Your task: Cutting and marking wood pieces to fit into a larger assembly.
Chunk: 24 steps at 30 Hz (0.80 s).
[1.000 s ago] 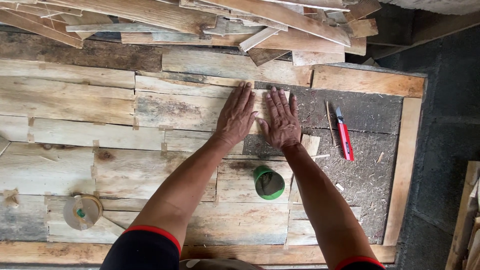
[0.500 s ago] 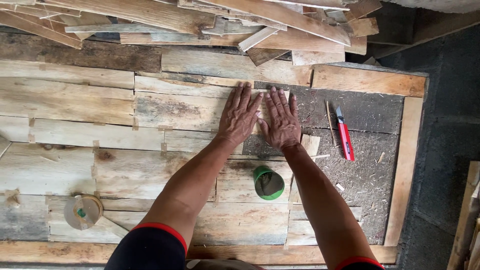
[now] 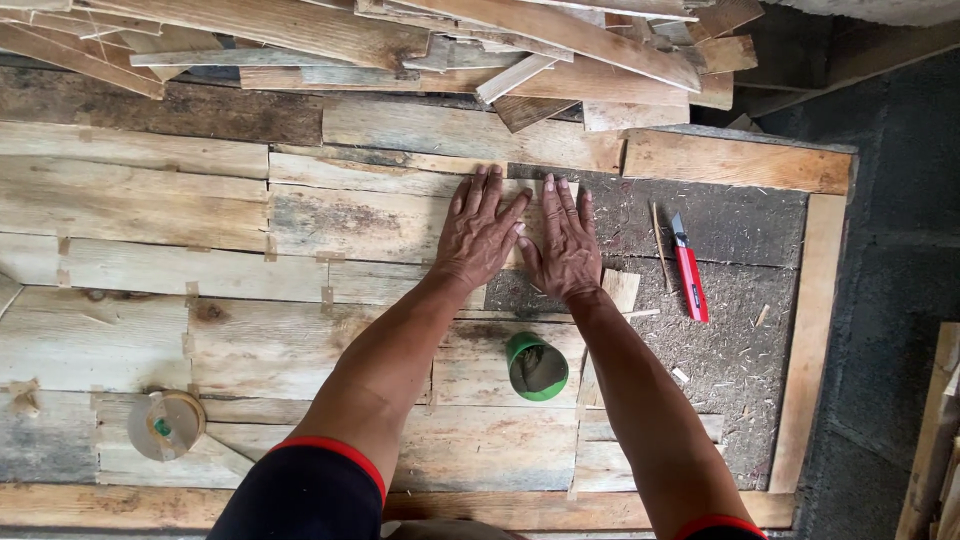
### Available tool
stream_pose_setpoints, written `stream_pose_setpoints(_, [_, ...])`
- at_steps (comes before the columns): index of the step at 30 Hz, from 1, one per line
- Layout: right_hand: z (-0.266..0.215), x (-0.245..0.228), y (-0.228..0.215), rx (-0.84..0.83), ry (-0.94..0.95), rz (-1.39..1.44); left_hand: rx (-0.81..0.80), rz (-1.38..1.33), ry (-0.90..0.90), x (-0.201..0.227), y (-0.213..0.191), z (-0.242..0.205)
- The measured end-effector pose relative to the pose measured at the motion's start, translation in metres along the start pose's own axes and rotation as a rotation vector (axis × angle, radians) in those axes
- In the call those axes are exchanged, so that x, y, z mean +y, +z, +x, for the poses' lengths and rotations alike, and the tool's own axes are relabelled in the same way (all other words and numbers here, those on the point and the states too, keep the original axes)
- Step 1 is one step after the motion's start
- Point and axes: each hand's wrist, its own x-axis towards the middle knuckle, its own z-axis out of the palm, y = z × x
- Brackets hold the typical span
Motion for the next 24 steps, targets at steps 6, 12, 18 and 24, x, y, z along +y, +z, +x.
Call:
stream_pose_setpoints(6, [0.001,0.014,-0.001,0.191,-0.04,0.512,0.019,-0.023,0.003,0.0,-0.005,-0.001])
stream_pose_setpoints(12, [-0.027,0.059,-0.051,0.127,0.501,-0.03,0.019,-0.017,0.015,-0.004,-0.001,0.001])
stream_pose_setpoints(18, [-0.076,0.108,-0.071,-0.232,0.842,-0.256,0.016,-0.006,0.01,-0.004,0.0,0.0])
stream_pose_setpoints(24, [-0.097,0.143,-0.05,-0.171,0.625,-0.311,0.051,-0.013,0.014,-0.003,-0.003,-0.001])
